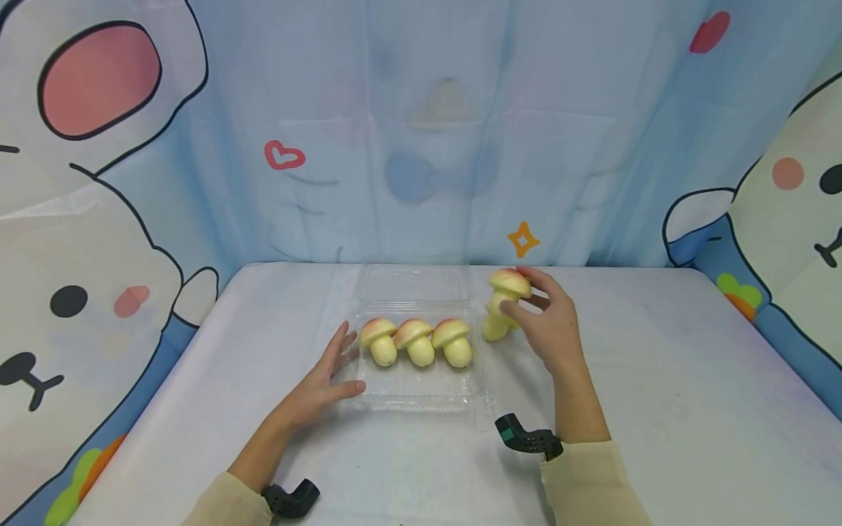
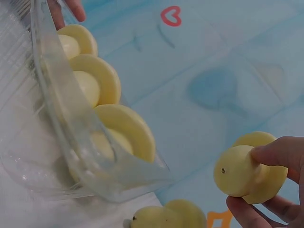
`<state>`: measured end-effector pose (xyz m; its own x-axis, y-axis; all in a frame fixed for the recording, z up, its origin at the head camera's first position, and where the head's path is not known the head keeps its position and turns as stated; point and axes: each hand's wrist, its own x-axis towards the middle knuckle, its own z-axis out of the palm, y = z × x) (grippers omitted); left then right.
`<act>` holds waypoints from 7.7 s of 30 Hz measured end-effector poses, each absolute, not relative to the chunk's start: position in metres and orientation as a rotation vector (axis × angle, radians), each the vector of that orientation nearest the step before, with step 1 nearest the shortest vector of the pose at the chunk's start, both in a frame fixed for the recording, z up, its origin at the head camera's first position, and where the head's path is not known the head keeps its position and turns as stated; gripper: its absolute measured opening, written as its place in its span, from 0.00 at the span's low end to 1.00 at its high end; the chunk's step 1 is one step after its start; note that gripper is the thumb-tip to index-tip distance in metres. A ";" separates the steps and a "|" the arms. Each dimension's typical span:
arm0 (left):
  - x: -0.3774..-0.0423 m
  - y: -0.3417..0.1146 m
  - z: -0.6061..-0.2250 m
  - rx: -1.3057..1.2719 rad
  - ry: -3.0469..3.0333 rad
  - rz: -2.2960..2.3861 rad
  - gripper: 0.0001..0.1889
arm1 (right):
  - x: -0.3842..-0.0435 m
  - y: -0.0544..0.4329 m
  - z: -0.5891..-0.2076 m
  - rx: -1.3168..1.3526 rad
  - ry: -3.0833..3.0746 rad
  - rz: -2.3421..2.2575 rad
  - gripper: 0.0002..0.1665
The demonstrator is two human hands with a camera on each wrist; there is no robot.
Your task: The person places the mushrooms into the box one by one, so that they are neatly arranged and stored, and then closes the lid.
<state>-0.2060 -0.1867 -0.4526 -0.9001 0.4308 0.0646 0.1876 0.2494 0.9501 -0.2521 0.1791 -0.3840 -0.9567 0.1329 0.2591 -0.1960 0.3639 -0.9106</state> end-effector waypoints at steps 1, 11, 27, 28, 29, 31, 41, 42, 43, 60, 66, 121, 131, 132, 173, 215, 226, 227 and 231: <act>-0.206 -0.187 -0.453 0.580 2.308 1.712 0.55 | -0.252 0.179 -0.384 0.076 -2.340 1.627 0.38; -0.205 -0.186 -0.452 0.585 2.305 1.719 0.55 | -0.247 0.177 -0.377 0.216 -2.409 1.585 0.37; -0.206 -0.186 -0.453 0.585 2.305 1.721 0.55 | -0.243 0.171 -0.371 0.311 -2.531 1.519 0.37; -0.206 -0.186 -0.453 0.585 2.304 1.722 0.55 | -0.243 0.170 -0.370 0.319 -2.534 1.515 0.37; -0.206 -0.186 -0.453 0.585 2.306 1.720 0.55 | -0.242 0.170 -0.370 0.328 -2.538 1.514 0.37; -0.206 -0.186 -0.453 0.584 2.306 1.720 0.55 | -0.241 0.169 -0.369 0.340 -2.544 1.511 0.37; -0.205 -0.186 -0.452 0.576 2.319 1.707 0.55 | -0.235 0.165 -0.363 0.403 -2.561 1.517 0.36; -0.205 -0.186 -0.452 0.576 2.321 1.705 0.55 | -0.235 0.165 -0.363 0.411 -2.562 1.514 0.36; -0.205 -0.186 -0.452 0.578 2.323 1.703 0.55 | -0.234 0.164 -0.362 0.419 -2.562 1.512 0.36; -0.204 -0.185 -0.451 0.585 2.323 1.710 0.55 | -0.232 0.152 -0.361 0.542 -2.576 1.514 0.35; -0.204 -0.186 -0.451 0.597 2.341 1.689 0.55 | -0.232 0.148 -0.361 0.585 -2.583 1.477 0.35; -0.204 -0.186 -0.452 0.597 2.322 1.712 0.56 | -0.224 0.113 -0.366 0.755 -2.674 1.470 0.33; -0.205 -0.185 -0.452 0.571 2.309 1.722 0.56 | -0.220 0.102 -0.368 0.816 -2.718 1.408 0.33; -0.205 -0.185 -0.453 0.566 2.305 1.726 0.56 | -0.220 0.100 -0.368 0.824 -2.722 1.401 0.33; -0.204 -0.186 -0.453 0.565 2.326 1.698 0.54 | -0.213 0.071 -0.383 0.943 -2.910 1.027 0.32; -0.204 -0.186 -0.452 0.554 2.314 1.716 0.54 | -0.205 0.060 -0.386 0.833 -3.043 0.890 0.31; -0.205 -0.186 -0.454 0.549 2.302 1.729 0.55 | -0.204 0.065 -0.380 0.861 -3.027 0.870 0.32; -0.205 -0.186 -0.454 0.549 2.301 1.728 0.55 | -0.204 0.066 -0.380 0.868 -3.021 0.872 0.31; -0.205 -0.186 -0.454 0.550 2.299 1.728 0.55 | -0.204 0.069 -0.376 0.880 -2.994 0.911 0.31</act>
